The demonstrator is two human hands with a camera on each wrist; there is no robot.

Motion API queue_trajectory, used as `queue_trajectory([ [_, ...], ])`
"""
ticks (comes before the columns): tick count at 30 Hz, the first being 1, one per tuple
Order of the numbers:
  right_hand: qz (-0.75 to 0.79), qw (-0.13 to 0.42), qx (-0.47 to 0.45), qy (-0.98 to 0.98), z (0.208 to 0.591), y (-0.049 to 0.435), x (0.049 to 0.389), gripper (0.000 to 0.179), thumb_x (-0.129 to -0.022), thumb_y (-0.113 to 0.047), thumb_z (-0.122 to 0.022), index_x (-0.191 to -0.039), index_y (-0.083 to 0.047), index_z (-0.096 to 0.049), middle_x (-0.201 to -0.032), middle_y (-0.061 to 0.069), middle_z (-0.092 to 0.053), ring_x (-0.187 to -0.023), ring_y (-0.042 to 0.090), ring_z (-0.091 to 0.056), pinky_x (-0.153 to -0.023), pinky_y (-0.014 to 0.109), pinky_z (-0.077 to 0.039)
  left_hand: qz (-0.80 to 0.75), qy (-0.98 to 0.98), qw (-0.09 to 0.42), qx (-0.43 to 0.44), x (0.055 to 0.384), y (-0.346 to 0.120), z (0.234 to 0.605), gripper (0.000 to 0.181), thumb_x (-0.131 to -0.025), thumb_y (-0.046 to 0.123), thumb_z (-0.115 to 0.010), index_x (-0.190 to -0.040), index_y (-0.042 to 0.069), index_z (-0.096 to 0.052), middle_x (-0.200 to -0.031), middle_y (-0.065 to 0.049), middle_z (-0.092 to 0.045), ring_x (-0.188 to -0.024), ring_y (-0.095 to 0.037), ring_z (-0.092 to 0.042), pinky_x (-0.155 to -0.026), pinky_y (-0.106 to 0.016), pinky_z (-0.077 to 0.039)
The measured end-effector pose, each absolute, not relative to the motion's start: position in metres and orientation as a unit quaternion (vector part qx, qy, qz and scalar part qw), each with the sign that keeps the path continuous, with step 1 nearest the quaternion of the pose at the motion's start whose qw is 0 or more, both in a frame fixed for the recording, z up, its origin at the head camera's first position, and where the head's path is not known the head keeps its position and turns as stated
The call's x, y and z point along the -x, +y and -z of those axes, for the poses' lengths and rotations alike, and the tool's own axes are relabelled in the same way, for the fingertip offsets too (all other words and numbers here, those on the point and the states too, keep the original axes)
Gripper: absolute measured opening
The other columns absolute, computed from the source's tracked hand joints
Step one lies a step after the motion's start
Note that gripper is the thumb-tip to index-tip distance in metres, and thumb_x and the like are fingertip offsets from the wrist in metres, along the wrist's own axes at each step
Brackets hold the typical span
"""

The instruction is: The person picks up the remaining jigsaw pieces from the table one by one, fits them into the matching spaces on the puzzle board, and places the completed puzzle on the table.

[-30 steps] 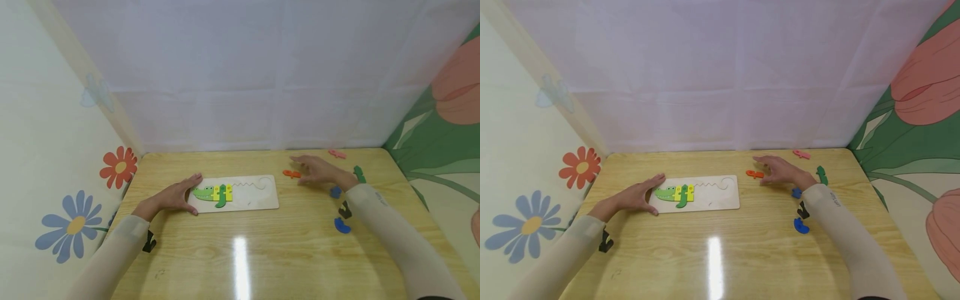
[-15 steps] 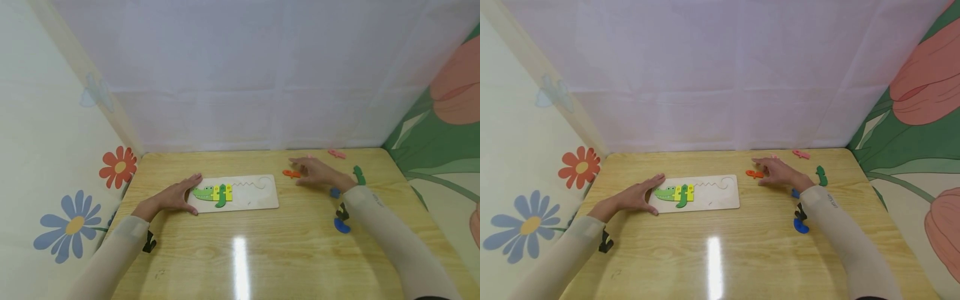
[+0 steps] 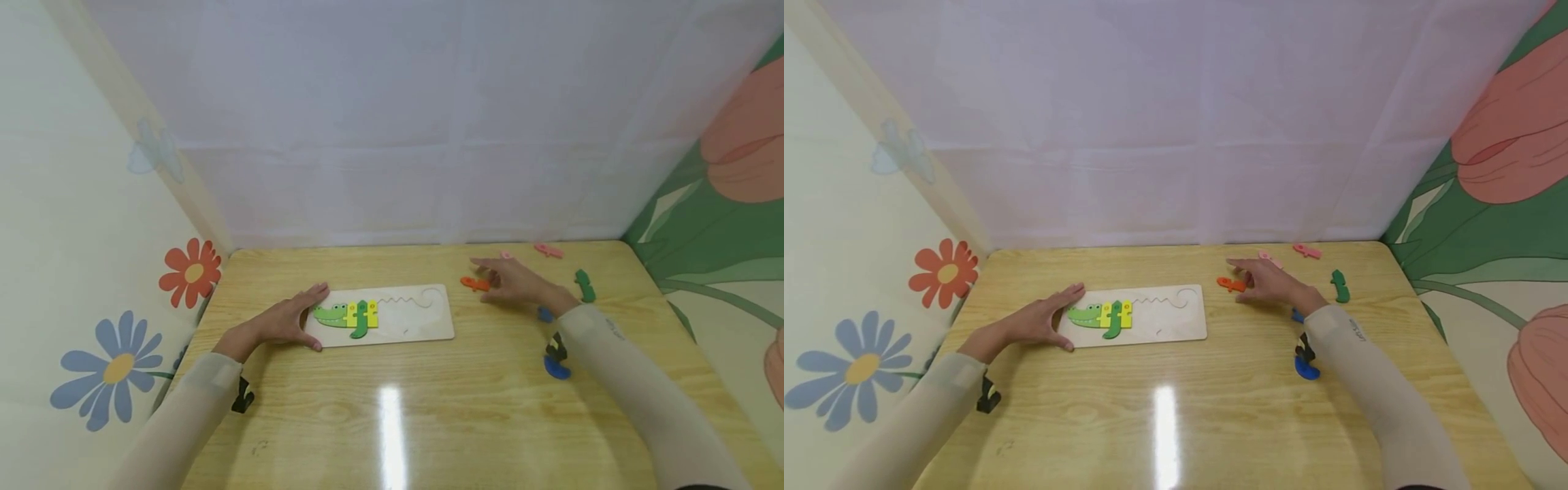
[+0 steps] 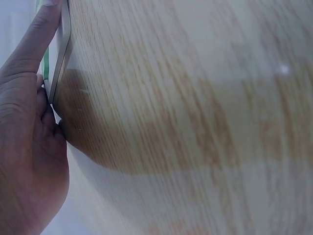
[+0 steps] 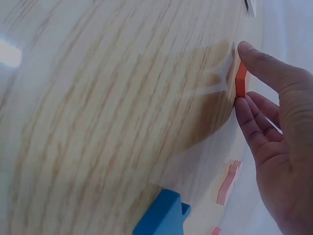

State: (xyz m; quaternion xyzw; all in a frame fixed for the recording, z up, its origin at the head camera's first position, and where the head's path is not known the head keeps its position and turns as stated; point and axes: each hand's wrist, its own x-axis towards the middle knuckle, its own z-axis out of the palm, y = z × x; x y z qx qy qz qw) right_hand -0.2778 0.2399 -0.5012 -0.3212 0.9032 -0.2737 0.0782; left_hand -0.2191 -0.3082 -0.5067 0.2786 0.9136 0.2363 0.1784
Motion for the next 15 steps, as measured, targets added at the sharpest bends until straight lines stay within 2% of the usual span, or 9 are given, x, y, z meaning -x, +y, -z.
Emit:
queue_trajectory([
  [4,0.276,0.078,0.324,0.902,0.5024,0.2411,0.2777,0.080,-0.085,-0.013,-0.091,-0.152,0.004,-0.052,-0.130,0.021,-0.070,-0.100,0.027,-0.072,-0.088,0.043,-0.063,-0.239,0.912,0.174,-0.283,0.2191,-0.3081,0.5063,0.127,-0.077,0.051,-0.094,-0.168,0.002,-0.021,-0.177,-0.018,-0.010,-0.163,-0.041,-0.008,-0.129,-0.065,-0.013],
  [10,0.274,0.085,0.331,0.899,0.5017,0.2412,0.2784,0.073,-0.083,-0.008,-0.091,-0.147,0.005,-0.058,-0.110,0.010,-0.069,-0.095,0.022,-0.071,-0.084,0.037,-0.064,-0.236,0.914,0.176,-0.279,0.2198,-0.3087,0.5076,0.128,-0.076,0.053,-0.093,-0.169,0.004,-0.020,-0.178,-0.014,-0.009,-0.164,-0.037,-0.008,-0.130,-0.062,-0.013],
  [15,0.279,0.097,0.329,0.897,0.4996,0.2399,0.2761,0.072,-0.082,-0.004,-0.090,-0.147,0.004,-0.058,-0.114,0.011,-0.067,-0.093,0.020,-0.070,-0.082,0.034,-0.063,-0.237,0.913,0.178,-0.280,0.2189,-0.3076,0.5062,0.128,-0.076,0.054,-0.093,-0.169,0.004,-0.020,-0.178,-0.015,-0.009,-0.163,-0.039,-0.009,-0.130,-0.064,-0.013],
])
